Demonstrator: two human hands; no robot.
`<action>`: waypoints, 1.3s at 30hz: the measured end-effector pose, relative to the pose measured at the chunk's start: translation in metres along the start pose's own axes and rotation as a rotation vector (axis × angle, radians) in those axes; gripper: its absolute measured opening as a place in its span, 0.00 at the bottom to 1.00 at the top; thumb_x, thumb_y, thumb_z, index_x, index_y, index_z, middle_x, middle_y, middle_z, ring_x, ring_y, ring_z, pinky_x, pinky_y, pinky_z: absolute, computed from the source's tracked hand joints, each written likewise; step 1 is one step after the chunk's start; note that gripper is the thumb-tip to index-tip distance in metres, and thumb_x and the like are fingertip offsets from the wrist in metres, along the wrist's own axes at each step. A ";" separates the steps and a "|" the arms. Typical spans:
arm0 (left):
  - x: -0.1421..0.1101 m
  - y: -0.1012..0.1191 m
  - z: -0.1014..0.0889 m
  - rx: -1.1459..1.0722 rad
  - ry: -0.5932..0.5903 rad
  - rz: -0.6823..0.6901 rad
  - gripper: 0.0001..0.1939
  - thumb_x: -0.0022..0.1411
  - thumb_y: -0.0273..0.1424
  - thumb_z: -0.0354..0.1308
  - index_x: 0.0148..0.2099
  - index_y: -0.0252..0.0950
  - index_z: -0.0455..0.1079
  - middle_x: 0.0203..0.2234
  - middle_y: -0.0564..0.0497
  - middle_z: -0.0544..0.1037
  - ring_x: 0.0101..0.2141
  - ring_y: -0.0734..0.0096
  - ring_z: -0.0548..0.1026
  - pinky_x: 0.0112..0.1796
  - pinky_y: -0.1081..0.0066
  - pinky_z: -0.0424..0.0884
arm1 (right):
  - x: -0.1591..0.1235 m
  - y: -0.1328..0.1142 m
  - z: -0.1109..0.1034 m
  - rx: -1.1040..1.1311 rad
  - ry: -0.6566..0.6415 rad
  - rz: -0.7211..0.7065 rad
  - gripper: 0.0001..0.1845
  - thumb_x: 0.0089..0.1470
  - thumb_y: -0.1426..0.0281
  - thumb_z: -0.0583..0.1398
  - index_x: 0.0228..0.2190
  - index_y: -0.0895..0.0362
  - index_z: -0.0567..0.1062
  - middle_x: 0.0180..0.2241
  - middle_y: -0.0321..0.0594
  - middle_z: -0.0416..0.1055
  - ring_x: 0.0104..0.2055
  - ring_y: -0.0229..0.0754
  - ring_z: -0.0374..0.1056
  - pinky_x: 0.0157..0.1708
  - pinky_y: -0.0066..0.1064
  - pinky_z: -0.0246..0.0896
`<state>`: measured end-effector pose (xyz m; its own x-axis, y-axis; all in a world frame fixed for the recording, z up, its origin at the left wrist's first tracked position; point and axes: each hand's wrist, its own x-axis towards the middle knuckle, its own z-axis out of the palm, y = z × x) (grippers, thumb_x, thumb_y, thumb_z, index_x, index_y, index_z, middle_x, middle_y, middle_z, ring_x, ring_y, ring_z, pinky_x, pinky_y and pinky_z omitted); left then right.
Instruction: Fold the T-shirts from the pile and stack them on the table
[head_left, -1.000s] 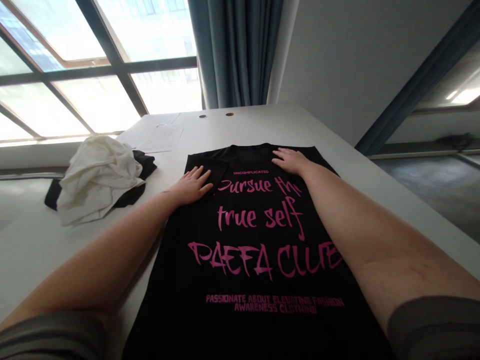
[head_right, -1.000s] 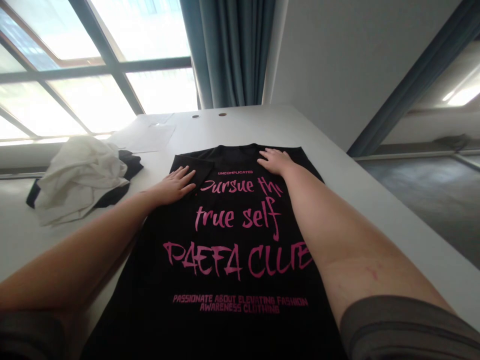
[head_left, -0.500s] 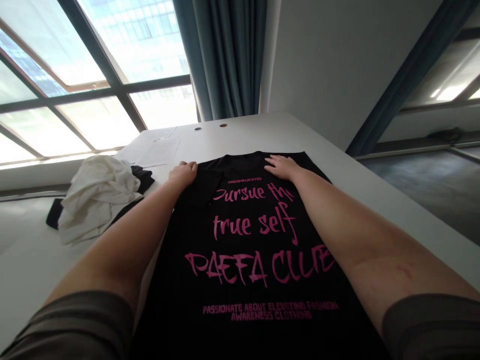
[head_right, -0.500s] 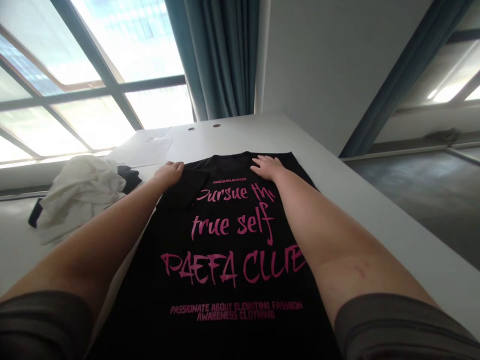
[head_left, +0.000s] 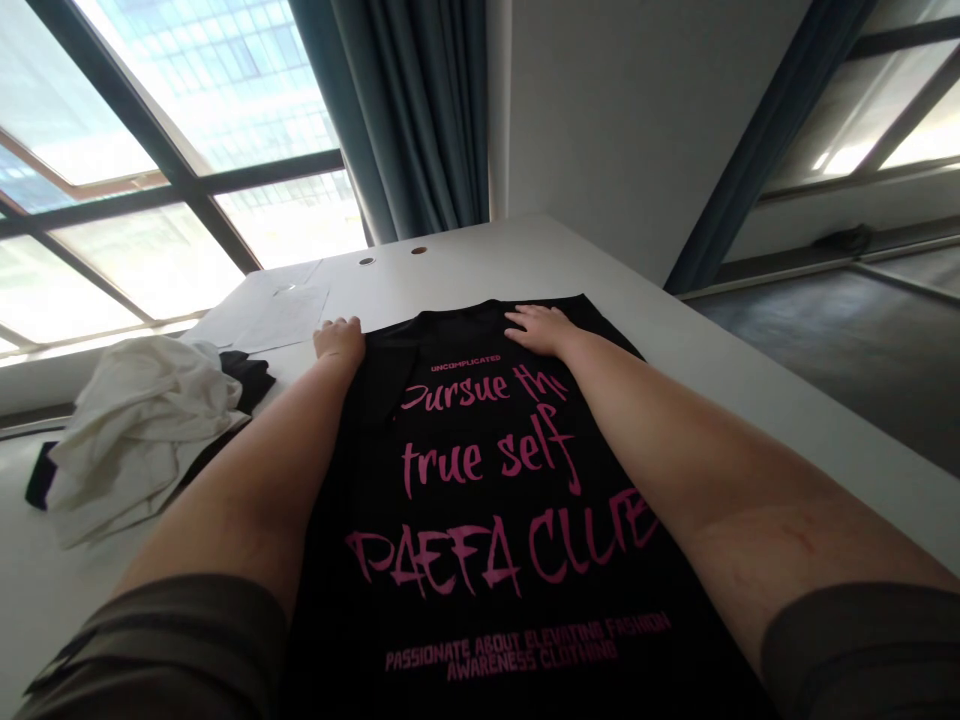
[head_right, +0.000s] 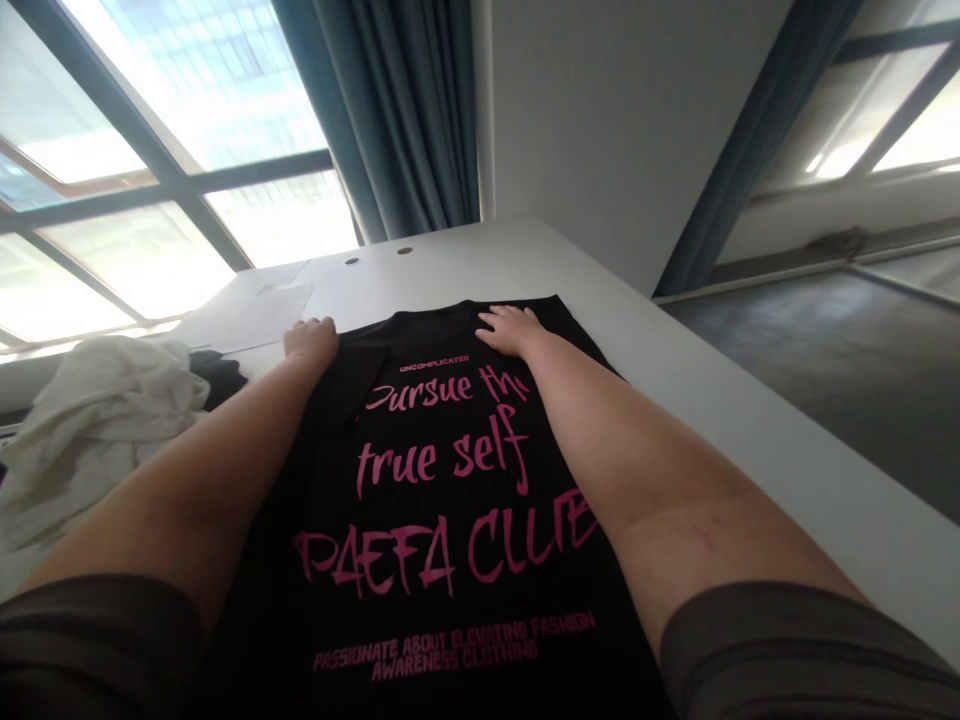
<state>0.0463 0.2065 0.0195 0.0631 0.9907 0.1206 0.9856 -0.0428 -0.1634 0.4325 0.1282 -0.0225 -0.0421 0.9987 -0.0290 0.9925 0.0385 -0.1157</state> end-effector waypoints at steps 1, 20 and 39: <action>-0.004 0.004 -0.001 0.011 0.048 0.029 0.23 0.75 0.37 0.44 0.63 0.34 0.70 0.61 0.36 0.72 0.62 0.44 0.67 0.61 0.47 0.67 | 0.000 0.000 0.000 -0.001 0.000 0.001 0.36 0.74 0.49 0.47 0.75 0.47 0.58 0.74 0.37 0.44 0.77 0.55 0.41 0.75 0.58 0.39; 0.000 0.081 0.004 -0.297 -0.346 0.143 0.38 0.70 0.57 0.35 0.79 0.61 0.39 0.78 0.54 0.34 0.76 0.36 0.32 0.69 0.23 0.34 | 0.007 0.002 0.001 0.027 -0.033 0.036 0.35 0.76 0.49 0.40 0.76 0.45 0.54 0.75 0.35 0.40 0.77 0.55 0.39 0.75 0.60 0.35; -0.028 0.089 0.004 -0.395 0.061 0.064 0.33 0.74 0.49 0.37 0.71 0.43 0.65 0.76 0.44 0.51 0.74 0.42 0.50 0.71 0.36 0.53 | 0.016 -0.001 0.005 -0.032 -0.041 0.091 0.40 0.74 0.45 0.40 0.77 0.49 0.49 0.76 0.37 0.33 0.78 0.56 0.35 0.75 0.59 0.35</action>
<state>0.1321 0.1755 -0.0020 0.1234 0.9755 0.1823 0.9630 -0.1620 0.2152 0.4302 0.1440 -0.0276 0.0446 0.9959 -0.0790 0.9955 -0.0509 -0.0794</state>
